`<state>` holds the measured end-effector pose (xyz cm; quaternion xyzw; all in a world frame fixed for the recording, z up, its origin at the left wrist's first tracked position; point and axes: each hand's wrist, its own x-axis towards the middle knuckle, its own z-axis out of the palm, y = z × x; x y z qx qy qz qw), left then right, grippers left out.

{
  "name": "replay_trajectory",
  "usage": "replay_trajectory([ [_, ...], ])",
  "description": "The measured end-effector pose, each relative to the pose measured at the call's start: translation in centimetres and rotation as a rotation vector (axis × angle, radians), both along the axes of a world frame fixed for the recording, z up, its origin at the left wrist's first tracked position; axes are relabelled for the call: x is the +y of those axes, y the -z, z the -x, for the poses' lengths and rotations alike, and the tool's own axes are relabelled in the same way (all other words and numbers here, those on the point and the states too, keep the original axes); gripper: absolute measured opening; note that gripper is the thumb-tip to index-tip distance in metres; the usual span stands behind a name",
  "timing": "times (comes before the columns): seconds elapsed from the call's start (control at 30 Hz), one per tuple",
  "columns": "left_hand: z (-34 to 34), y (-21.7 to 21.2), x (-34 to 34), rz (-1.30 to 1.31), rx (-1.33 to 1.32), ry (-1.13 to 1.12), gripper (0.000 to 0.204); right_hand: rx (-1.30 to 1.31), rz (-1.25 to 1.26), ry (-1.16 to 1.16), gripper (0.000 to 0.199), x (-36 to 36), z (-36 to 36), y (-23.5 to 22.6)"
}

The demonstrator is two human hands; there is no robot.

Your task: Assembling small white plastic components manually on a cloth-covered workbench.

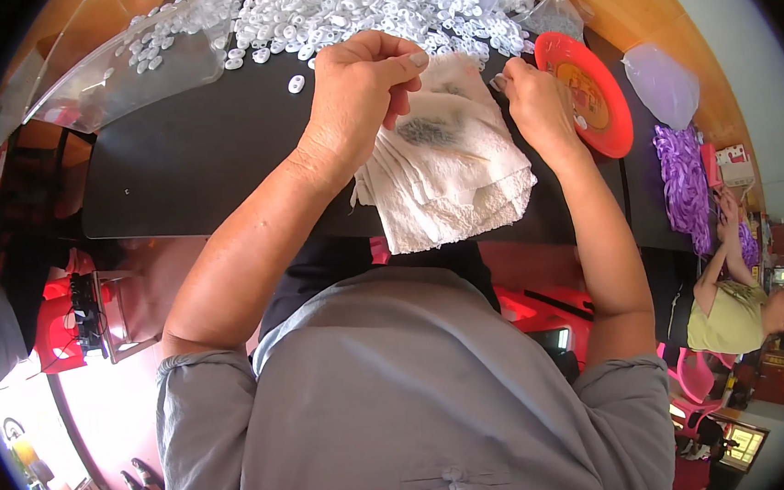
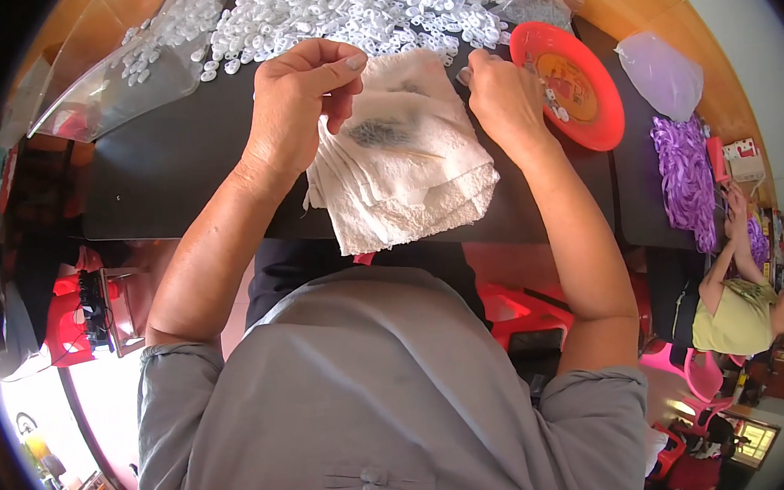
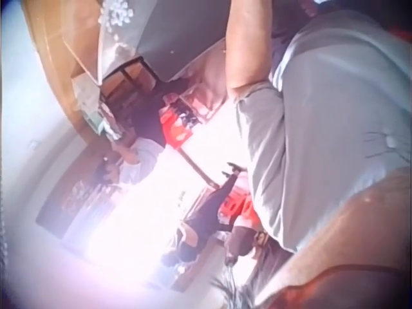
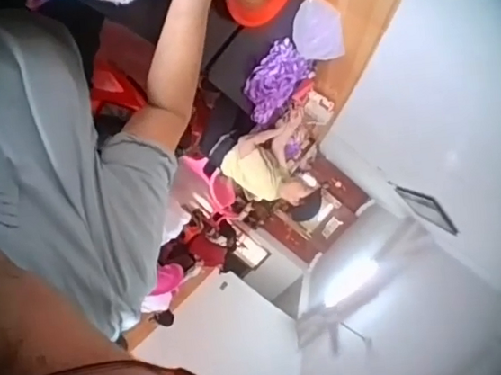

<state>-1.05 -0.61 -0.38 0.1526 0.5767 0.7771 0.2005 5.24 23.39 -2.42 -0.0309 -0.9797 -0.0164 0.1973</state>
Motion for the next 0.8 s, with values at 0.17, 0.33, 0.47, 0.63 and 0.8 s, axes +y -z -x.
replay_trajectory([
  [0.17, -0.2, 0.1, -0.1, 0.012, 0.008, 0.007, 0.011, -0.051, 0.025, -0.053, 0.012, -0.3, -0.1, -0.3],
  [0.33, -0.2, 0.3, 0.0, 0.015, 0.020, 0.017, 0.011, -0.065, 0.006, -0.112, 0.014, 0.5, 0.4, 0.3],
  [0.47, -0.2, 0.2, 0.0, 0.058, 0.030, 0.013, 0.012, -0.127, 0.092, -0.139, 0.017, 1.1, 1.0, 0.0],
  [0.63, -0.2, 0.2, 0.1, 0.052, 0.033, -0.005, 0.012, -0.164, 0.097, -0.147, 0.018, 1.2, 1.4, -0.5],
  [0.8, -0.4, 0.3, 0.4, 0.032, 0.032, 0.016, 0.012, -0.185, 0.096, -0.130, 0.017, 1.4, 1.5, -0.5],
])
